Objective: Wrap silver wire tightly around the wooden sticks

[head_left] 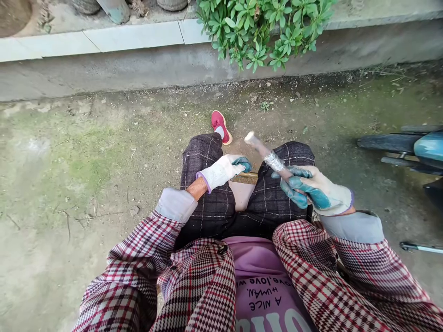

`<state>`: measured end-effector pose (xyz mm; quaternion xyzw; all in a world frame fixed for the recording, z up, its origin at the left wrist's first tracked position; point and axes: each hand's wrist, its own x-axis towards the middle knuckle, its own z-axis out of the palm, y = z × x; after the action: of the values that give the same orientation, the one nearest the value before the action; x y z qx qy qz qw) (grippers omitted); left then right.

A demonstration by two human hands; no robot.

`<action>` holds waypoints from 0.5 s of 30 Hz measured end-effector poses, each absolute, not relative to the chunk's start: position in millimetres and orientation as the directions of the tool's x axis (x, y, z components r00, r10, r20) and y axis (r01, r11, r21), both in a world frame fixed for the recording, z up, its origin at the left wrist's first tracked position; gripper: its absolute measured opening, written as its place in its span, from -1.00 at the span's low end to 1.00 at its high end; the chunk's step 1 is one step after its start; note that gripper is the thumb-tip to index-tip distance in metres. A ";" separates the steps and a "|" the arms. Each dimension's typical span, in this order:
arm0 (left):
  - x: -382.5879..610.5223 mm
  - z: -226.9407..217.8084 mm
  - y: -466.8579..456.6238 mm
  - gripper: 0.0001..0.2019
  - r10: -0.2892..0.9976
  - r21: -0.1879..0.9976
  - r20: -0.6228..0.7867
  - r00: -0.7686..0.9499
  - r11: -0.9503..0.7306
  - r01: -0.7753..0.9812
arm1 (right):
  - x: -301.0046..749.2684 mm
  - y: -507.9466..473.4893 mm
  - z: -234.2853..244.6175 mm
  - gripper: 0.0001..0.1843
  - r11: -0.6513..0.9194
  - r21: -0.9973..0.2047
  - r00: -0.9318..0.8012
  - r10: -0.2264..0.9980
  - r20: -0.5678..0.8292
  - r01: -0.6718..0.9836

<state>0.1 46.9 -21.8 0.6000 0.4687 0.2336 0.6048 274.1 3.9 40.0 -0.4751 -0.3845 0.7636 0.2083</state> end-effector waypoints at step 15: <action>-9.6 13.4 47.5 -0.81 0.843 0.918 -0.188 0.505 -0.032 0.395 | 278.9 15.1 15.3 -0.73 -0.031 -0.525 -0.277 0.821 -0.499 0.851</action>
<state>-9.6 47.5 13.4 0.6866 0.4505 0.2113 0.5302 278.9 15.1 15.3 -0.6008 -0.6957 0.3933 -0.0187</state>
